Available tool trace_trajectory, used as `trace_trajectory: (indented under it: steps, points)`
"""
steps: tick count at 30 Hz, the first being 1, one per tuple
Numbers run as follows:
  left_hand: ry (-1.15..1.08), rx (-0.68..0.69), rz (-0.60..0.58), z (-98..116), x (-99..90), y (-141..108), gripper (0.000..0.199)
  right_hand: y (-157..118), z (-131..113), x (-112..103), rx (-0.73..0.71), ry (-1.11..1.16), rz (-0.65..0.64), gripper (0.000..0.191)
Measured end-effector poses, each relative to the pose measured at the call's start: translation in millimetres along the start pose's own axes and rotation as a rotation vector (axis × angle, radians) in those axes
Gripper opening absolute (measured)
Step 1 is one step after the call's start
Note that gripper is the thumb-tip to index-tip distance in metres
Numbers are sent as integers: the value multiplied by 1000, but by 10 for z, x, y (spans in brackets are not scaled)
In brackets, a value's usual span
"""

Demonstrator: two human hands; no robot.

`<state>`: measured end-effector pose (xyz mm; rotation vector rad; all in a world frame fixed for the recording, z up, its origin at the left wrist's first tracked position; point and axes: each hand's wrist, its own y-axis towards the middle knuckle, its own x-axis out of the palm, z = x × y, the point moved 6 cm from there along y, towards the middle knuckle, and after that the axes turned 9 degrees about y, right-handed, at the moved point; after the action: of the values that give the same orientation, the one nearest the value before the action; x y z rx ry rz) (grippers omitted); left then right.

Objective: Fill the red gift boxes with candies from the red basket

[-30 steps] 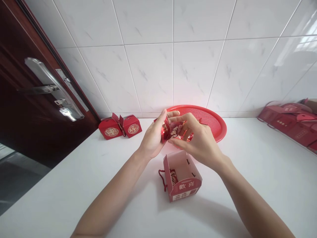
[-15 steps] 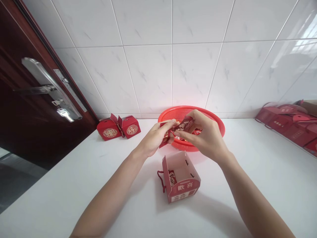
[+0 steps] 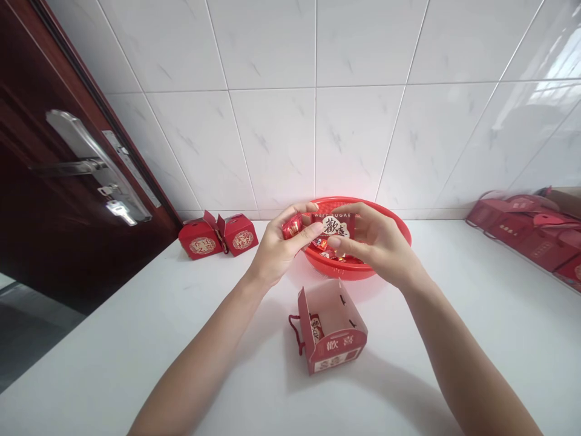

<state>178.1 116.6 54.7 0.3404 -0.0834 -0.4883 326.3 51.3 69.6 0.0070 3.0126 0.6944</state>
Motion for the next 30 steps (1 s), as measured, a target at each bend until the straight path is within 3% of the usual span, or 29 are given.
trace_trajectory:
  steps: [4,9,12,18,30]
  points:
    - [17,43,-7,16,-7,6,29,11,3,-24,28,121,18,28]
    - [114,82,-111,26,52,-17,17,1,-23,-86,-19,166,83,22]
    - [166,94,-131,41,68,-26,22,4,-17,-100,-5,187,81,18]
    - [250,94,-180,96,69,-30,46,20,70,-129,39,268,28,20]
    - [220,23,-215,69,54,-32,31,40,109,-146,78,313,-42,22]
